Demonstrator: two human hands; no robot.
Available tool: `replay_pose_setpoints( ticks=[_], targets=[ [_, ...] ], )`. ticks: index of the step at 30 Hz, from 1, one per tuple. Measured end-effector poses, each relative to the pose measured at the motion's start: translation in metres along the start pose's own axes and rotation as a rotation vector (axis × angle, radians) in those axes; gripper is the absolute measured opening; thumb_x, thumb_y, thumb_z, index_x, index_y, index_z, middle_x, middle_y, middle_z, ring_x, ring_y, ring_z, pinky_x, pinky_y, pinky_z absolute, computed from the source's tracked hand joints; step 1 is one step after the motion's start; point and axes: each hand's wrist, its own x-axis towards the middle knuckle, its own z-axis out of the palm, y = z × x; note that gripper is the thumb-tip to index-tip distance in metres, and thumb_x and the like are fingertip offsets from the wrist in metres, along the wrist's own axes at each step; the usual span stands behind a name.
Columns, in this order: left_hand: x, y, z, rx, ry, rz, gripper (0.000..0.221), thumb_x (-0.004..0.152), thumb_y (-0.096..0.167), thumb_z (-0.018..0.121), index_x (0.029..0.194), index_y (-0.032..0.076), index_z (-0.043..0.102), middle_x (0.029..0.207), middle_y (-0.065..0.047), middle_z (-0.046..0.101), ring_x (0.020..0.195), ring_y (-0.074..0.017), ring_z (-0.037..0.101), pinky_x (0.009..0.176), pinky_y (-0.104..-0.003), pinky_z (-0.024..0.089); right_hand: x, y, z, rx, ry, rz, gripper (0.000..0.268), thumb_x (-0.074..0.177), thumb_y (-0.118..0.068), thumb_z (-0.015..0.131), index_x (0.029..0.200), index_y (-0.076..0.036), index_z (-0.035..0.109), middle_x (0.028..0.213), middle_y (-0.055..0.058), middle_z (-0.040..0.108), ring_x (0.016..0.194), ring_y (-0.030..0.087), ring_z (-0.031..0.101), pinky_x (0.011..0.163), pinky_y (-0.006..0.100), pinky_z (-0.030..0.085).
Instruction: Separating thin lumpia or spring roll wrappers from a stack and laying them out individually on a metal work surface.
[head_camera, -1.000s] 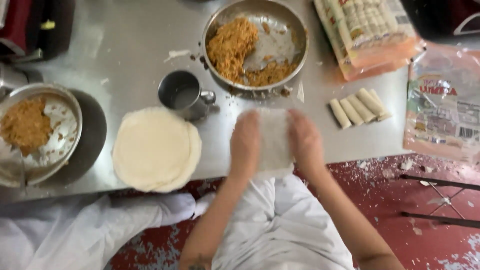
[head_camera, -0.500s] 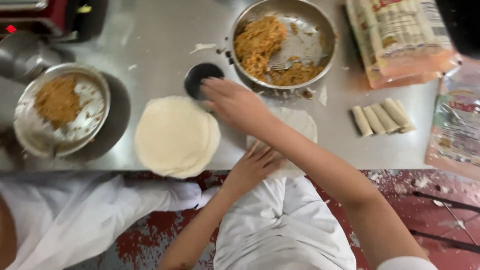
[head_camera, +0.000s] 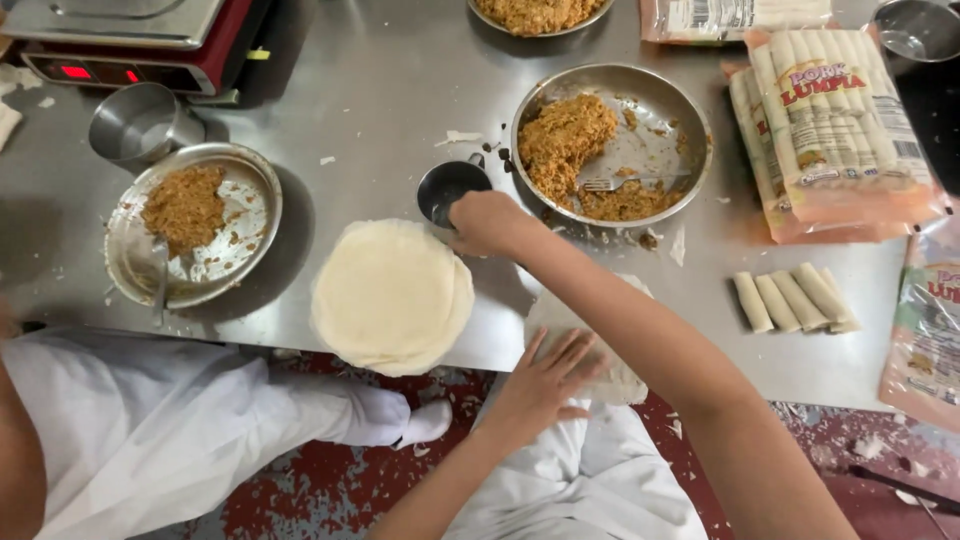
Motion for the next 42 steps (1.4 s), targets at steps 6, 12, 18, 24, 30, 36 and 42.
replay_pose_setpoints(
  ticks=[6, 12, 18, 24, 30, 36, 42],
  targets=[
    [0.005, -0.008, 0.019, 0.044, 0.188, 0.030, 0.053, 0.107, 0.042, 0.054, 0.159, 0.031, 0.048, 0.165, -0.008, 0.046, 0.156, -0.0348, 0.040, 0.126, -0.064, 0.028, 0.012, 0.008, 0.024, -0.219, 0.330, -0.130, 0.075, 0.103, -0.068, 0.041, 0.086, -0.008, 0.083, 0.078, 0.013, 0.078, 0.077, 0.032, 0.078, 0.079, 0.043, 0.055],
    [0.013, 0.006, 0.004, -0.049, 0.178, -0.020, 0.075, 0.103, 0.069, 0.041, 0.154, 0.016, 0.053, 0.159, -0.016, 0.051, 0.154, -0.0378, 0.039, 0.125, -0.065, 0.026, -0.044, 0.013, -0.014, -0.079, 0.298, -0.216, 0.090, 0.105, -0.069, 0.029, 0.079, -0.001, 0.081, 0.075, 0.022, 0.077, 0.074, 0.037, 0.077, 0.072, 0.047, 0.061],
    [0.022, 0.011, 0.008, 0.005, 0.245, -0.326, 0.098, 0.100, 0.072, 0.039, 0.157, -0.008, 0.039, 0.164, -0.030, 0.038, 0.153, -0.0429, 0.037, 0.127, -0.054, 0.027, -0.184, 0.093, 0.058, 0.400, 0.665, -0.144, 0.047, 0.115, -0.039, 0.041, 0.122, -0.009, 0.076, 0.102, 0.019, 0.076, 0.099, 0.042, 0.071, 0.090, 0.051, 0.056],
    [0.023, 0.017, 0.003, 0.118, 0.132, -0.428, 0.112, 0.096, 0.080, 0.034, 0.158, -0.013, 0.033, 0.165, -0.035, 0.033, 0.157, -0.0440, 0.029, 0.132, -0.051, 0.017, -0.194, 0.133, 0.157, 0.058, 0.745, -0.180, 0.055, 0.110, -0.026, 0.035, 0.159, -0.005, 0.048, 0.163, 0.016, 0.049, 0.148, 0.033, 0.046, 0.122, 0.058, 0.031],
    [0.027, 0.015, -0.004, 0.270, 0.046, -0.459, 0.127, 0.085, 0.087, 0.046, 0.157, -0.016, 0.028, 0.167, -0.035, 0.026, 0.159, -0.0451, 0.024, 0.133, -0.050, 0.017, -0.163, 0.113, 0.152, -0.301, 0.524, -0.179, 0.062, 0.108, -0.029, 0.030, 0.165, -0.004, 0.031, 0.172, 0.015, 0.032, 0.161, 0.025, 0.024, 0.132, 0.047, 0.011],
    [0.050, -0.003, -0.009, 0.082, 0.202, -0.471, 0.060, 0.101, 0.043, 0.067, 0.134, -0.005, 0.056, 0.141, -0.022, 0.056, 0.135, -0.0367, 0.053, 0.120, -0.046, 0.042, -0.122, 0.234, 0.049, 0.055, 0.880, 0.104, 0.022, 0.110, 0.000, 0.061, 0.098, -0.002, 0.079, 0.106, 0.015, 0.076, 0.094, 0.024, 0.073, 0.094, 0.037, 0.064],
    [0.065, -0.002, -0.012, -0.205, 0.207, -0.215, 0.058, 0.109, 0.028, 0.058, 0.153, -0.007, 0.044, 0.161, -0.020, 0.044, 0.152, -0.0328, 0.041, 0.129, -0.046, 0.032, -0.105, 0.280, 0.023, 0.046, 0.429, 0.118, 0.020, 0.097, 0.001, 0.061, 0.103, 0.010, 0.078, 0.126, 0.023, 0.070, 0.096, 0.034, 0.073, 0.089, 0.044, 0.061]
  ],
)
